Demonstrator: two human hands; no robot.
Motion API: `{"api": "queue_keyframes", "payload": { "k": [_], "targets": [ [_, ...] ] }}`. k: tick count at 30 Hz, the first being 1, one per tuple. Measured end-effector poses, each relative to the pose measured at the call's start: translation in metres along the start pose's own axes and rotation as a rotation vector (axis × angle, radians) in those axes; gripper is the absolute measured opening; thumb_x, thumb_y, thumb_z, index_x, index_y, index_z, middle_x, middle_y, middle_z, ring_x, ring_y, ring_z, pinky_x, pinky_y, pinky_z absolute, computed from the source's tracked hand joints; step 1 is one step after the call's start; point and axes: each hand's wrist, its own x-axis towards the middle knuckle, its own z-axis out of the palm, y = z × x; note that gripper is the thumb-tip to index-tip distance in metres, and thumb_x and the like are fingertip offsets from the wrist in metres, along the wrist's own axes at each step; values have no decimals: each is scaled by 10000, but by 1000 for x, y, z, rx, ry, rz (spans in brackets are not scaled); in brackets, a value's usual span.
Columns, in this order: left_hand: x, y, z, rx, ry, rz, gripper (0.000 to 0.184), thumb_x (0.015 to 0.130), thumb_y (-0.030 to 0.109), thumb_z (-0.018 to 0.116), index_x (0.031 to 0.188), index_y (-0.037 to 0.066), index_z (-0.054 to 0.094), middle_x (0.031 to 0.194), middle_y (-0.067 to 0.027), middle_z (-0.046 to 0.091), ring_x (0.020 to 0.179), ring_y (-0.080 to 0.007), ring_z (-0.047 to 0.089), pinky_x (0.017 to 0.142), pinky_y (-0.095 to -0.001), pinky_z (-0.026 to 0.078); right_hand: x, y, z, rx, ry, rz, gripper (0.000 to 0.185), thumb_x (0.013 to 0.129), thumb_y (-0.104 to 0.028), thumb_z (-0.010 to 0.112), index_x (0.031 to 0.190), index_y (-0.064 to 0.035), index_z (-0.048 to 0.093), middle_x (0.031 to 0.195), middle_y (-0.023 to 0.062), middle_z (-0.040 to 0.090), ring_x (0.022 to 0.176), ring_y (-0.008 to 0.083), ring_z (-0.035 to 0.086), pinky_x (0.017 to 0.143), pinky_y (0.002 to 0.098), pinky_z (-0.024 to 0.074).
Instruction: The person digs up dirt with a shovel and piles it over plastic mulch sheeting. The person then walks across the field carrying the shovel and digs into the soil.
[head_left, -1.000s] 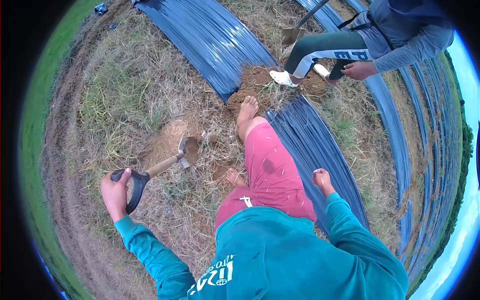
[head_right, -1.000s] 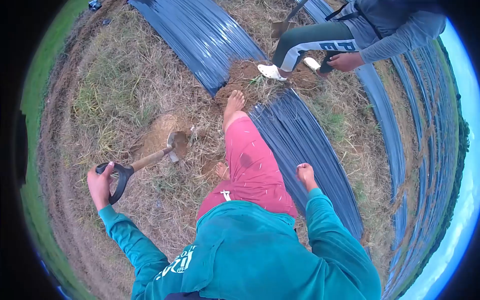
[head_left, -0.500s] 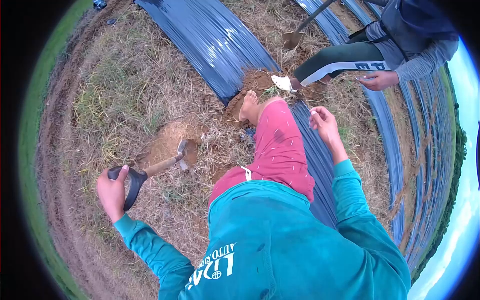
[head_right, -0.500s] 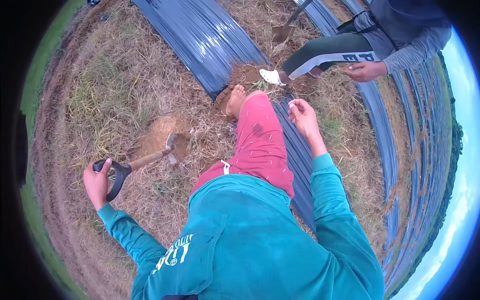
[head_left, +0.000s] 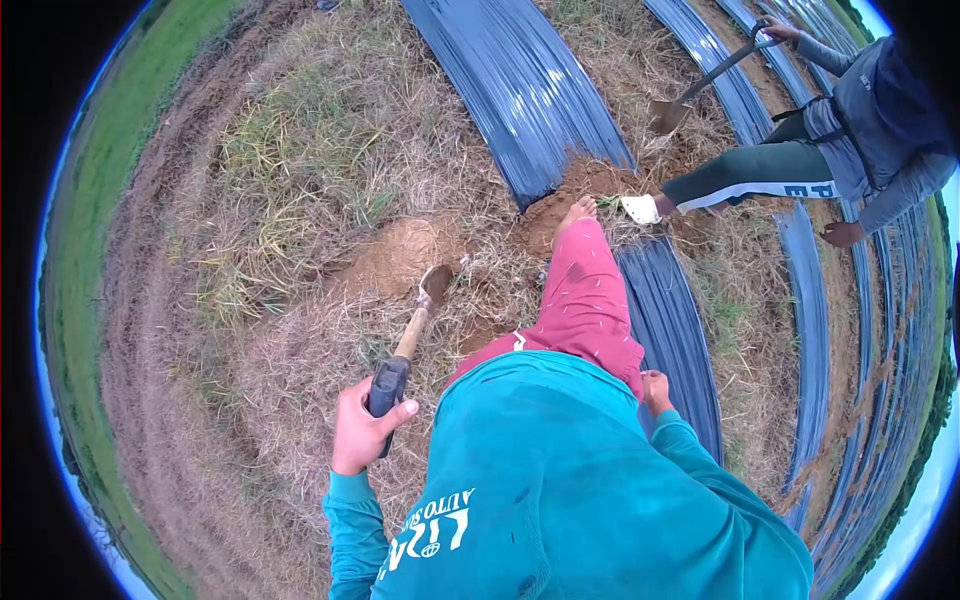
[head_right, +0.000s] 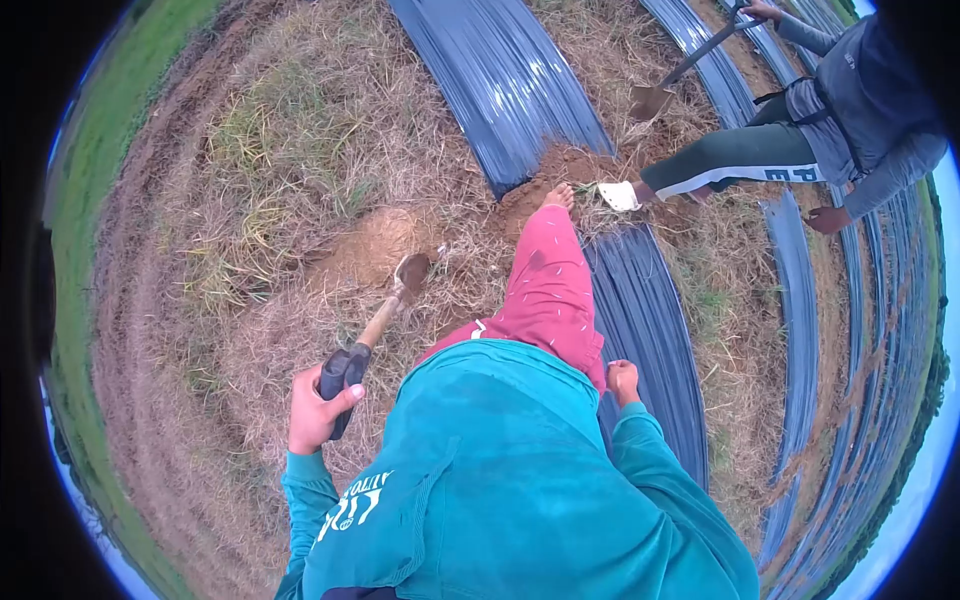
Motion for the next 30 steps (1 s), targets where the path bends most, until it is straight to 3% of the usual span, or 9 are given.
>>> {"api": "queue_keyframes", "payload": {
  "k": [5,7,10,15,17,20,22,26,30],
  "targets": [
    [-24,43,-51,-253,298,147,258,834,222,696,831,24,532,647,-15,515,599,-101,486,582,-257,386,-70,-104,-19,-161,-121,-78,147,876,-135,594,875,-8,667,670,75,638,619,175,625,539,334,494],
    [-47,73,-74,-222,273,237,266,851,243,655,837,18,514,633,-26,479,598,-119,473,590,-271,384,-21,-110,-11,122,-83,-123,96,905,-84,554,892,-27,629,673,46,602,553,138,591,451,287,458],
    [-71,110,-93,-211,333,263,334,797,299,684,776,33,483,601,-38,461,566,-122,452,566,-277,362,-18,-227,-4,244,-23,-429,107,941,-129,575,960,-30,612,742,30,610,567,114,576,487,254,455],
    [-91,102,-89,-698,446,336,355,978,373,515,931,24,466,701,-27,412,675,-134,442,681,-289,368,-164,-414,71,367,-339,-763,123,948,-128,568,983,-16,607,767,20,633,658,76,582,604,235,475],
    [-78,105,-46,-836,664,344,397,990,406,477,973,10,477,734,-53,451,711,-162,468,711,-318,385,-210,-427,158,467,-912,-467,245,974,-239,589,1045,-5,567,790,49,615,662,113,604,627,266,525],
    [-47,93,11,-796,733,376,510,1003,475,408,1061,-24,495,835,-122,548,783,-226,518,769,-376,413,-271,-431,267,595,-1357,600,575,986,-411,502,1328,6,303,1114,253,478,934,337,584,699,499,569],
    [-39,77,5,-764,511,342,593,995,538,393,1112,-34,497,957,-165,592,882,-281,558,820,-395,433,-282,-436,333,825,-1024,714,415,969,-264,532,1227,22,379,959,207,523,792,305,603,617,482,565],
    [-23,63,-7,-838,740,127,427,968,449,489,928,24,495,713,-80,487,658,-187,452,641,-323,376,-279,-432,394,563,-897,756,126,920,-107,513,990,-6,484,723,100,497,529,231,523,460,407,505],
    [-7,41,-9,-1192,1014,-318,453,935,513,524,843,69,506,670,-54,473,645,-197,455,647,-346,388,-272,-461,404,317,-777,404,432,848,12,580,1147,-31,272,802,134,523,539,197,542,434,345,497]
  ]
}}
